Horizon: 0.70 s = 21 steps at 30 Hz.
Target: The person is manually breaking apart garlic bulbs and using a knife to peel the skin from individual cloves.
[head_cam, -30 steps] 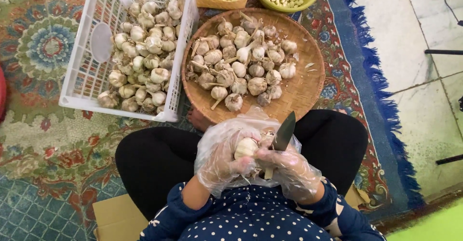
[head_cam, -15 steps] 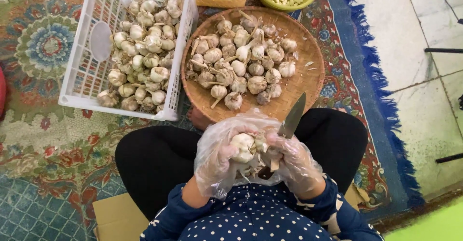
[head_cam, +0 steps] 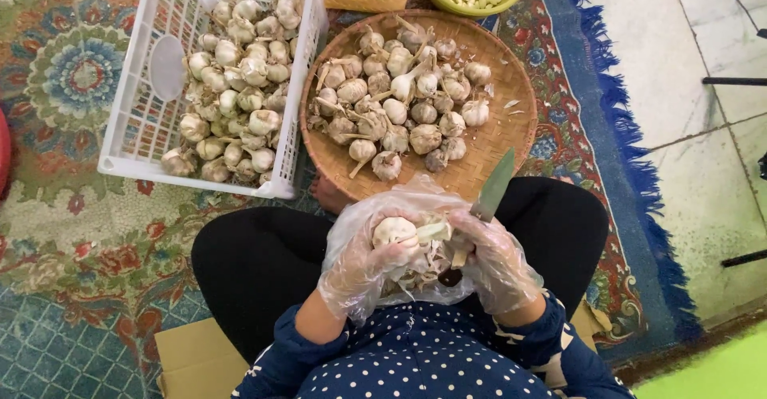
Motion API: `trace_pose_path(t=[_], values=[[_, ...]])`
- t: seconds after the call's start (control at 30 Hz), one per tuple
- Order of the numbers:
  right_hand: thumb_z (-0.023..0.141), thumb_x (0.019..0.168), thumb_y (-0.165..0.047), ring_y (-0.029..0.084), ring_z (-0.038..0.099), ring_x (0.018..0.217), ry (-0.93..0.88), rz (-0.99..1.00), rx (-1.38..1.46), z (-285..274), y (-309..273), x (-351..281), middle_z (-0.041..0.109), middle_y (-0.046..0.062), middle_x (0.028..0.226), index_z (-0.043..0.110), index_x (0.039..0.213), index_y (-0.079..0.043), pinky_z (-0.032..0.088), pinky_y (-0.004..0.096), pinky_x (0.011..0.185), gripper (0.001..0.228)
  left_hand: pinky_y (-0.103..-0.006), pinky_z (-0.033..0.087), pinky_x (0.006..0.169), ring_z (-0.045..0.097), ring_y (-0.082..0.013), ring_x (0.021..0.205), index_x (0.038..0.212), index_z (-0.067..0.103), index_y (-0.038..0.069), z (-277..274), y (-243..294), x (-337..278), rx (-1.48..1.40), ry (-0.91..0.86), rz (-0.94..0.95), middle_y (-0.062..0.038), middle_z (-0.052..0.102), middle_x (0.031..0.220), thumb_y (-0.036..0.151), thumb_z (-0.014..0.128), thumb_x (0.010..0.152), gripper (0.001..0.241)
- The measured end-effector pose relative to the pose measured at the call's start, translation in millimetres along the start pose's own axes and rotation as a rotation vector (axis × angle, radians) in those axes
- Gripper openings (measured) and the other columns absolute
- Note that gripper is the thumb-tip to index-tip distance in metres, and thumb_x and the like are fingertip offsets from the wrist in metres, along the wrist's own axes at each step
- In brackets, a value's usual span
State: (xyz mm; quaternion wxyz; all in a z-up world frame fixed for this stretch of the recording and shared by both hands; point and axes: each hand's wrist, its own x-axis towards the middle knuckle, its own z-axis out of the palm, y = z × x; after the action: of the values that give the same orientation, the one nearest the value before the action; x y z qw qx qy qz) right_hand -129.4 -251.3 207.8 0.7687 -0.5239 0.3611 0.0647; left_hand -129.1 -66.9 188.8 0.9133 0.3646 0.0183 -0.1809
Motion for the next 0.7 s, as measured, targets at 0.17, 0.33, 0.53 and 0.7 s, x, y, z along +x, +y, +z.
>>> trace_pose_path(t=[0.17, 0.33, 0.53, 0.7], values=[[0.068, 0.092, -0.023, 0.004, 0.019, 0.032, -0.019, 0.234, -0.018, 14.1, -27.0, -0.5, 0.019, -0.006, 0.049, 0.036, 0.06, -0.015, 0.019, 0.018, 0.026, 0.046, -0.019, 0.05, 0.039, 0.057, -0.0069, 0.045, 0.13, 0.056, -0.004, -19.9, -20.6, -1.5, 0.04, -0.077, 0.025, -0.007, 0.06, 0.061, 0.017, 0.079, 0.08, 0.059], [0.072, 0.088, -0.012, 0.008, 0.026, 0.03, 0.044, 0.205, 0.11, 10.3, -11.7, -8.5, 0.027, -0.003, 0.046, 0.037, 0.059, -0.018, 0.022, 0.021, 0.027, 0.046, -0.0228, 0.053, 0.04, 0.06, -0.0139, 0.044, 0.13, 0.049, -0.01, -32.9, -30.6, -8.0, -0.054, -0.125, 0.047, -0.014, 0.059, 0.059, 0.011, 0.077, 0.083, 0.058], [0.058, 0.093, -0.008, 0.009, 0.034, 0.037, -0.355, 0.313, 0.431, -15.9, 0.5, -18.1, 0.042, -0.002, 0.053, 0.052, 0.071, -0.009, 0.03, 0.022, 0.037, 0.022, -0.0221, 0.045, 0.042, 0.062, -0.0164, 0.057, 0.116, 0.06, -0.01, -11.9, -0.9, -16.0, -0.118, -0.186, 0.005, -0.018, 0.067, 0.087, 0.018, 0.069, 0.083, 0.044], [0.05, 0.097, -0.006, 0.006, 0.034, 0.053, -0.457, 0.396, 0.664, -39.9, 24.6, -20.9, 0.039, -0.004, 0.065, 0.056, 0.092, -0.007, 0.032, 0.019, 0.048, 0.007, -0.0286, 0.047, 0.054, 0.055, -0.019, 0.061, 0.114, 0.06, -0.003, -20.1, -10.5, -25.5, -0.234, -0.207, -0.161, -0.011, 0.061, 0.082, 0.032, 0.078, 0.078, 0.053]])
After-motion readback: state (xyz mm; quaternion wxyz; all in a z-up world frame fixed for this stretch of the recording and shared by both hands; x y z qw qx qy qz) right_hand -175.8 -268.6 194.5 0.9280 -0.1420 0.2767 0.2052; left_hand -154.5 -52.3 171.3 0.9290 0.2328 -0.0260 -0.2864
